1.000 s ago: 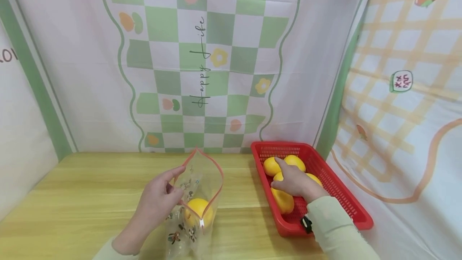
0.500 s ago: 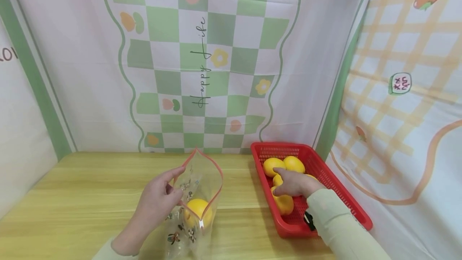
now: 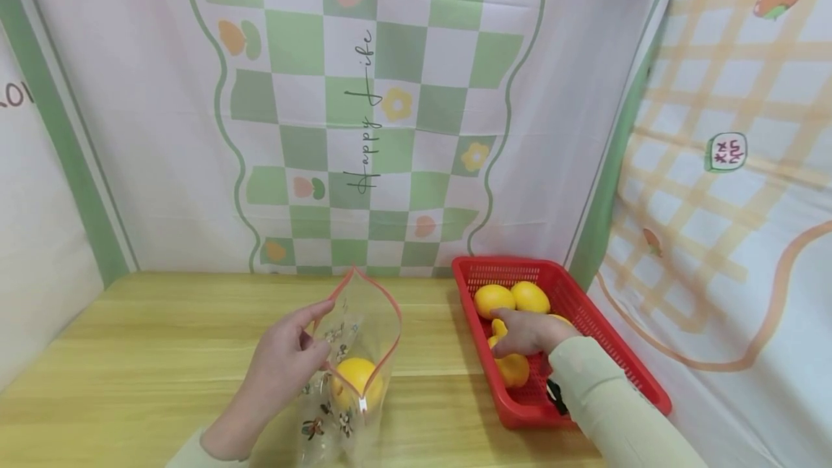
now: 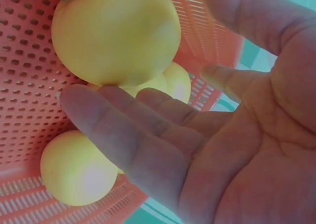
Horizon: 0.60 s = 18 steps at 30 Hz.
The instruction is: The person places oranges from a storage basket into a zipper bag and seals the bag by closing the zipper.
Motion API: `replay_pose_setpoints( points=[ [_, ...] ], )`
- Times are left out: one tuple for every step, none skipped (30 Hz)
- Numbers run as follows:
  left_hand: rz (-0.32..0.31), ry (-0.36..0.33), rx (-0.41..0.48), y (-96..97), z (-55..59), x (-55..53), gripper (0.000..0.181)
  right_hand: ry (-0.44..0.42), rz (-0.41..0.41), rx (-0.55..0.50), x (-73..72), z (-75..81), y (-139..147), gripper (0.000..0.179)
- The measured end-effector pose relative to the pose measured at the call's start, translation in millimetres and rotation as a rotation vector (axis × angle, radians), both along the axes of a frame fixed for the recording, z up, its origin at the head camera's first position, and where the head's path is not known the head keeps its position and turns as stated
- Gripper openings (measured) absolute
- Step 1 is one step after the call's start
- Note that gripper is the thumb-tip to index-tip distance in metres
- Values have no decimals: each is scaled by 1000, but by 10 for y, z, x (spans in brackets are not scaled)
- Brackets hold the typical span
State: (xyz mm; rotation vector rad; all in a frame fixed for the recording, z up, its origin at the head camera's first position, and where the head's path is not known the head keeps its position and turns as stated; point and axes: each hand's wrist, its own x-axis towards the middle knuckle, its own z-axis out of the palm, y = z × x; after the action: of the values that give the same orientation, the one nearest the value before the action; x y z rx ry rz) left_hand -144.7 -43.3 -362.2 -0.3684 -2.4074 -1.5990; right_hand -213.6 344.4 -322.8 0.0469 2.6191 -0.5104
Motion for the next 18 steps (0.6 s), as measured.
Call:
replay_pose_setpoints(
  points=[
    [1,-1,0,0,0,-2,60,-4,2,3,-8,-3,-1,95],
    [2,-2,0,-1,0,-4,60,-8,3,7,-15,-5,-3,94],
    [2,-3,0,-1,1,-5,60,-12,3,9,-24,-7,-3,94],
    [3,-2,-1,-2,2,-6,59,-16,1,11,-32,-8,-3,94],
    [3,-2,-1,-3,4,-7,59,-17,6,17,-40,-9,-3,94],
    [3,-2,-2,-3,6,-8,59,-19,7,26,-47,-7,-5,95],
    [4,1,-3,-4,9,-9,59,-17,23,39,-55,-7,-8,94],
    [3,3,-3,-5,11,-9,59,-23,26,41,-63,-8,-11,94],
    [3,3,-4,-6,13,-9,59,-30,26,41,-71,-14,-13,93],
    [3,4,-4,-7,15,-9,59,-37,28,43,-78,-18,-18,93],
    [3,3,-4,-8,16,-9,59,-44,29,45,-82,-21,-22,92],
    [3,4,-5,-9,17,-9,59,-51,24,45,-86,-26,-27,90],
    [3,4,-4,-10,17,-9,59,-59,16,42,-89,-32,-32,90],
    [1,2,-2,-11,16,-9,59,-69,0,37,-90,-40,-37,89],
    [1,4,-2,-12,15,-10,59,-72,-6,44,-90,-45,-41,89],
    [2,6,-3,-13,15,-11,59,-73,-12,51,-89,-47,-46,90],
    [2,7,-3,-13,14,-12,59,-75,-20,57,-88,-49,-52,91],
    [2,9,-3,-13,14,-13,59,-78,-28,61,-89,-55,-54,92]
  ],
)
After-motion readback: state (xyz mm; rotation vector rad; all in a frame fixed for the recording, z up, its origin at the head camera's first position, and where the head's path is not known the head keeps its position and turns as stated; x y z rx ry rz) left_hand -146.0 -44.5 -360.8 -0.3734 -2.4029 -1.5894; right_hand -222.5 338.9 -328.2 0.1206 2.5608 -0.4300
